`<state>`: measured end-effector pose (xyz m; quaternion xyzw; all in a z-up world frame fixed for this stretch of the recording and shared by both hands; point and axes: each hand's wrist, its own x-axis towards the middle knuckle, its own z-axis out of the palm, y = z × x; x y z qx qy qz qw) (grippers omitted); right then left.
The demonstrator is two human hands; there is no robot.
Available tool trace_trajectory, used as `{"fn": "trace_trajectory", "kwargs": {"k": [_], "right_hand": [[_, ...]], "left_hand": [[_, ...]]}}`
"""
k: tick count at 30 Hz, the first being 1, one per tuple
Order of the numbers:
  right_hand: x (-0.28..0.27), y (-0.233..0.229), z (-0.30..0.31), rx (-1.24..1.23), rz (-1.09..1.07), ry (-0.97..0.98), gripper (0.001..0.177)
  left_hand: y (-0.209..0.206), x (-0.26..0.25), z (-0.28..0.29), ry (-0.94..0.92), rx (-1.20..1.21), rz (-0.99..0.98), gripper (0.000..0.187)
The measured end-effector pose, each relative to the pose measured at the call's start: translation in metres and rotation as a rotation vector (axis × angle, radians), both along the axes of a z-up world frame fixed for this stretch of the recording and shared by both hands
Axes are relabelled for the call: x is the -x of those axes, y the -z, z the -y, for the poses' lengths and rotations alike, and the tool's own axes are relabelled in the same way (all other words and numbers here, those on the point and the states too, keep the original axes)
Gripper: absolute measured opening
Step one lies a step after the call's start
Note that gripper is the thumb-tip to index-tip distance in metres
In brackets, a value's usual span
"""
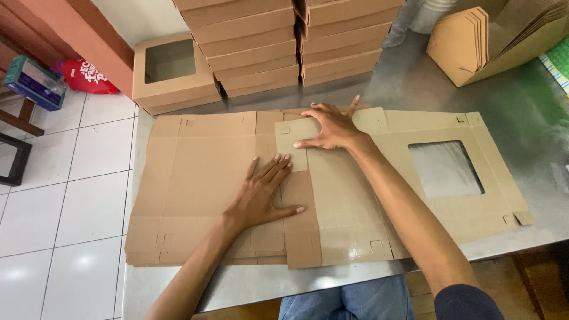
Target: The person assembles flat cardboard boxes on a metal table. They fold the side flaps, tuck in the tabs, and press the seams to form the box shape. The person handles multiple boxes one at a time, stacking the finished units on the table.
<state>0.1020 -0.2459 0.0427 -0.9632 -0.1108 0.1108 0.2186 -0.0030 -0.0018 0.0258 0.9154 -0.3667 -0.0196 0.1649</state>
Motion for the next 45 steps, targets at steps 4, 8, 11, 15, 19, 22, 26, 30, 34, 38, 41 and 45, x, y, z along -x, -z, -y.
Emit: {"fn": "trace_trajectory", "kwargs": {"k": [4, 8, 11, 15, 19, 22, 26, 30, 34, 38, 41, 45], "right_hand": [[0.002, -0.008, -0.016, 0.041, 0.010, 0.024, 0.092], [-0.005, 0.011, -0.023, 0.109, 0.031, 0.065, 0.099], [0.003, 0.008, -0.036, 0.111, 0.055, 0.092, 0.105], [0.005, 0.009, -0.044, 0.132, 0.049, 0.093, 0.111], [0.012, 0.004, -0.045, 0.070, 0.041, 0.098, 0.109], [0.009, 0.007, -0.043, 0.062, 0.079, 0.108, 0.111], [0.003, 0.033, -0.037, 0.138, 0.213, 0.116, 0.106], [-0.005, 0.033, -0.032, 0.163, 0.201, 0.093, 0.098], [-0.005, 0.038, -0.023, 0.104, 0.260, 0.052, 0.085], [0.021, 0.039, -0.002, -0.050, 0.343, -0.010, 0.053], [0.060, 0.019, 0.012, -0.120, 0.291, -0.066, 0.048], [0.121, -0.032, 0.016, -0.144, 0.088, -0.149, 0.051]], "left_hand": [[0.003, -0.001, 0.000, 0.002, 0.007, 0.008, 0.096], [0.004, -0.001, -0.001, 0.007, -0.012, 0.014, 0.097], [0.002, 0.000, 0.000, 0.007, -0.010, -0.011, 0.097], [0.001, 0.000, -0.001, -0.002, -0.039, -0.030, 0.099], [-0.005, 0.011, 0.005, -0.021, -0.061, -0.088, 0.100], [-0.017, 0.026, 0.009, 0.116, -0.037, 0.052, 0.075], [-0.028, 0.055, 0.014, 0.347, 0.060, -0.241, 0.097], [-0.048, 0.056, 0.016, 0.315, 0.076, -0.378, 0.100], [-0.054, 0.048, 0.012, 0.317, 0.187, -0.478, 0.102], [-0.048, 0.043, 0.007, 0.341, 0.348, -0.561, 0.091], [-0.034, 0.035, 0.002, 0.318, 0.492, -0.598, 0.072], [-0.016, 0.026, 0.002, 0.108, 0.767, -0.449, 0.036]]}}
